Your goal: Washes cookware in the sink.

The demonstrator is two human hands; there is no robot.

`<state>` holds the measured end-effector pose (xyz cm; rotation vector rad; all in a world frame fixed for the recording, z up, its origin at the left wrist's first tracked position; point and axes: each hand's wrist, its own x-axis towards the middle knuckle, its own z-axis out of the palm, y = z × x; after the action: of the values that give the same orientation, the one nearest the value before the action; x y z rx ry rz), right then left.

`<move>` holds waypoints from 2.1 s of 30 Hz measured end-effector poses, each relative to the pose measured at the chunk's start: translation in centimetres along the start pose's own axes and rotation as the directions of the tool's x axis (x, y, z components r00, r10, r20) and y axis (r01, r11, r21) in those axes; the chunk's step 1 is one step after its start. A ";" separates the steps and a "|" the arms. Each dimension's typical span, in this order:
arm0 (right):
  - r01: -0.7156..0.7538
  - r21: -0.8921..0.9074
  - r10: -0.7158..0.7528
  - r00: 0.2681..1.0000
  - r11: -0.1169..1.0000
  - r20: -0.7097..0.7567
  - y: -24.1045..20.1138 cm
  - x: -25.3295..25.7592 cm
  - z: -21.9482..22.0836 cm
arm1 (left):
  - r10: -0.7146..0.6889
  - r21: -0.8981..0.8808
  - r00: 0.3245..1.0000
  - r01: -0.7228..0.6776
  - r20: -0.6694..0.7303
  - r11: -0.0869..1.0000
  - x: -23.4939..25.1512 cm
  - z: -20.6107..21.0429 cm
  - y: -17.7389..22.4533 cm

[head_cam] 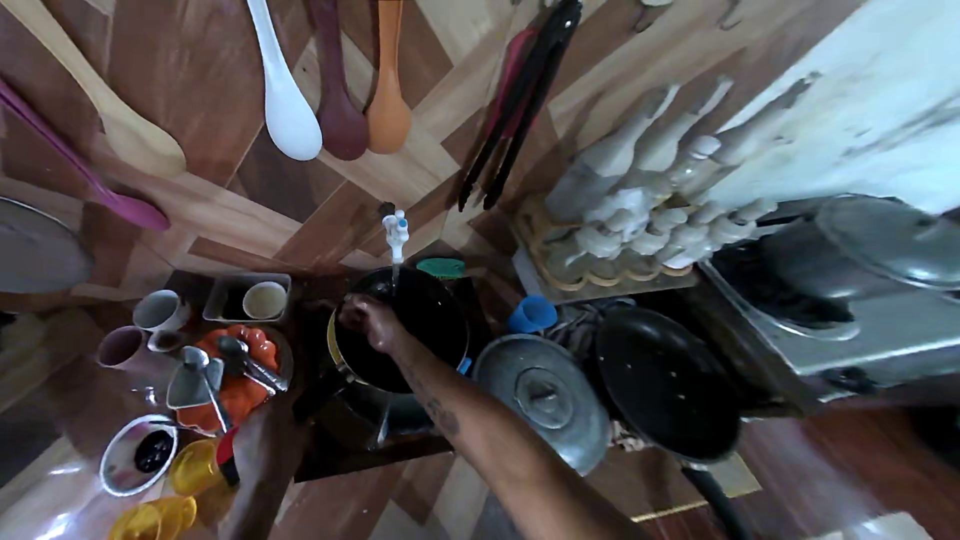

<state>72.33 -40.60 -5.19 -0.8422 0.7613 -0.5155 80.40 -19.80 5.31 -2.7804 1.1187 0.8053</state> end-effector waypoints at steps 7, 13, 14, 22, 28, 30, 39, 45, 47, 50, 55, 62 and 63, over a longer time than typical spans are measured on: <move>-0.257 -0.673 0.399 0.915 0.693 0.062 -6.1 -1.7 -7.8 | -0.020 0.021 0.998 0.021 -0.064 1.000 -0.1 -0.5 -1.8; 0.111 -0.586 -0.090 0.994 0.803 0.064 -3.1 0.7 -3.6 | 0.031 0.012 0.999 -0.031 0.029 0.999 2.2 0.0 1.0; 0.161 -0.789 -0.128 0.986 0.593 0.106 -4.0 -1.0 -4.2 | 0.055 0.008 0.998 -0.055 0.020 0.998 2.9 -0.1 0.9; 0.084 -0.720 -0.437 0.840 0.689 -0.320 -12.8 -10.6 -15.9 | 0.338 0.071 0.941 -0.339 0.023 0.938 10.0 -3.1 4.8; -0.105 -0.783 -0.467 0.751 0.613 -0.467 -13.9 -15.5 -19.2 | 0.618 0.028 0.775 -0.626 0.132 0.779 16.5 -1.5 9.0; -0.157 -0.777 -0.441 0.748 0.610 -0.497 -13.9 -17.3 -20.5 | 0.642 0.061 0.742 -0.662 0.191 0.747 17.6 -1.1 10.5; -0.385 -0.780 -0.445 0.658 0.494 -0.607 -16.3 -22.0 -20.4 | 0.841 -0.045 0.511 -0.850 0.175 0.526 18.9 1.3 19.0; -0.371 -0.834 -0.539 0.640 0.408 -0.548 -19.3 -22.5 -17.0 | 0.863 0.020 0.455 -0.887 0.218 0.462 19.0 2.2 20.9; -0.317 -0.829 -0.530 0.651 0.460 -0.543 -19.1 -21.9 -17.8 | 0.823 0.088 0.539 -0.842 0.177 0.532 20.5 1.0 17.1; -0.234 -0.757 -0.434 0.701 0.609 -0.566 -17.4 -19.4 -18.5 | 0.723 0.272 0.688 -0.710 0.068 0.650 19.7 -1.2 11.3; -0.198 -0.631 -0.180 0.857 0.750 -0.483 -13.7 -12.0 -17.2 | 0.502 0.390 0.864 -0.449 -0.040 0.804 11.3 -3.4 5.5; -0.117 -0.306 0.078 0.987 0.945 -0.137 -10.5 -8.8 -13.7 | 0.249 0.317 0.942 -0.313 0.227 0.895 4.7 -5.9 -3.6; -0.115 -0.270 0.084 0.989 0.956 -0.123 -9.7 -8.7 -13.0 | 0.252 0.240 0.918 -0.331 0.307 0.913 4.3 -6.1 -4.9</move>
<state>55.81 -46.38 0.40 -1.0338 0.9884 -0.3718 89.03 -20.25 7.78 -2.2169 1.4843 0.9249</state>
